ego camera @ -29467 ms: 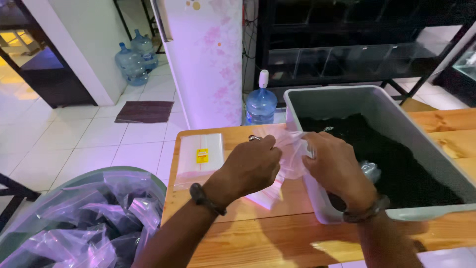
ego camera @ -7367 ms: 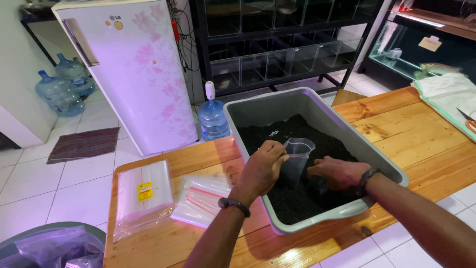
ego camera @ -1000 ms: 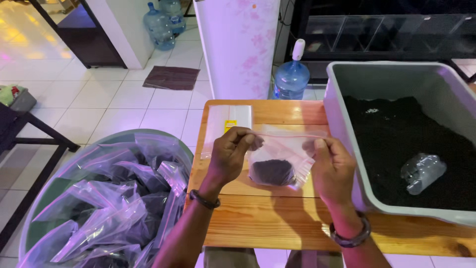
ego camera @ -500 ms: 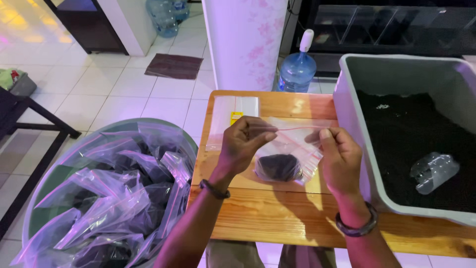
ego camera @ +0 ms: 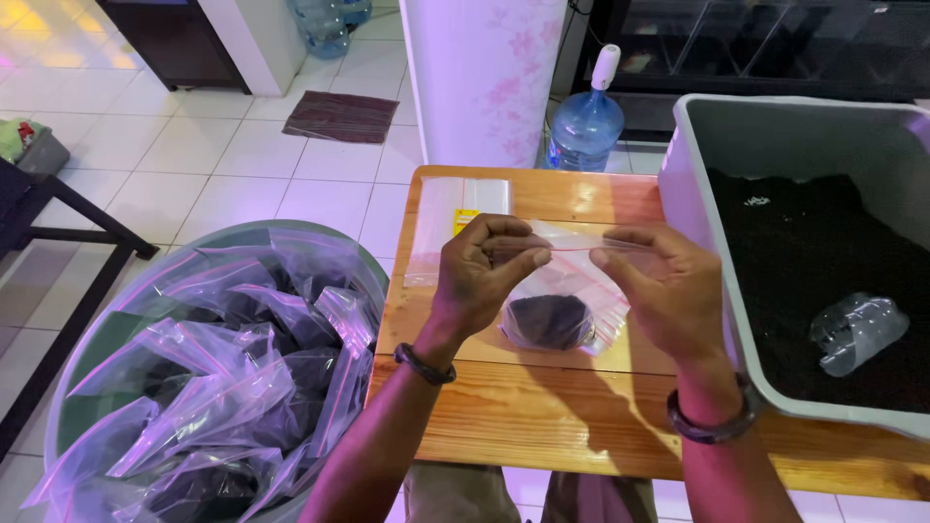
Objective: The person scoops dark aquarium substrate from a bin into a plastic bag, then seals the bag and places it into a larger container.
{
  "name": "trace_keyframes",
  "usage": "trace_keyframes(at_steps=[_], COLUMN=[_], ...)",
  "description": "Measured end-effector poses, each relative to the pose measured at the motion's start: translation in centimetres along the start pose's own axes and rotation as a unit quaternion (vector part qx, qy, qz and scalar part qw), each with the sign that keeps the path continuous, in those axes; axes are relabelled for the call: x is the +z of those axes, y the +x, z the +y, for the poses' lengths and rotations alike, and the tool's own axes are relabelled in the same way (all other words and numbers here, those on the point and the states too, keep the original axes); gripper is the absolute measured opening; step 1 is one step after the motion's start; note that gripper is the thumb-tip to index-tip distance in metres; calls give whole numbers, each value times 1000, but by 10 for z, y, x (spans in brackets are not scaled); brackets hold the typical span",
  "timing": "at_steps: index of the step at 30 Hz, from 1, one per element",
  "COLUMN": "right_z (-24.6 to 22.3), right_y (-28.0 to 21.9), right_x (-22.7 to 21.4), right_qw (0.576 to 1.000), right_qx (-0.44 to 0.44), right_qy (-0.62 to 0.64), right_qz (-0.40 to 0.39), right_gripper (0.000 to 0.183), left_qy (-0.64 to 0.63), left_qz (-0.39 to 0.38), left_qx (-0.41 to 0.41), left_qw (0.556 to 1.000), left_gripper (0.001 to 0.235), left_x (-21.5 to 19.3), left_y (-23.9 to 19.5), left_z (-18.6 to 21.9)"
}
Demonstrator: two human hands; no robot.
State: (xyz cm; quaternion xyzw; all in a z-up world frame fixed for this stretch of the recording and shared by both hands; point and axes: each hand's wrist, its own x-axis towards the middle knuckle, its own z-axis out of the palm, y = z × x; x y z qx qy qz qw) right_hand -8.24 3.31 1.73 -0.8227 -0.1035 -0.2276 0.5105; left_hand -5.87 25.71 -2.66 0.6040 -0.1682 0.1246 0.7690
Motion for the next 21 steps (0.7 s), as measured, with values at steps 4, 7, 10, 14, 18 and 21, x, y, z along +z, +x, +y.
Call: trace_keyframes(at_steps=[4, 7, 10, 14, 18, 21], right_z=[-13, -15, -15, -15, -11, -2], right_y=[12, 21, 24, 23, 25, 22], right_x=[-5, -4, -3, -1, 3, 3], right_qw=[989, 971, 963, 961, 958, 956], right_qx=[-130, -203, -220, -226, -237, -235], right_qy=[-69, -104, -122, -112, -113, -143], right_qz=[-27, -72, -101, -110, -114, -105], right_gripper=[17, 15, 12, 11, 10, 7], left_qy=[23, 45, 31, 63, 84, 106], left_qz=[-19, -25, -33, -42, -44, -45], left_qx=[14, 37, 33, 65, 78, 87], left_qw=[999, 998, 998, 995, 992, 990], left_gripper=[36, 35, 35, 32, 31, 30], left_x=[-1, 1, 4, 7, 9, 6], left_y=[0, 0, 1, 3, 5, 5], left_z=[8, 11, 13, 16, 14, 14])
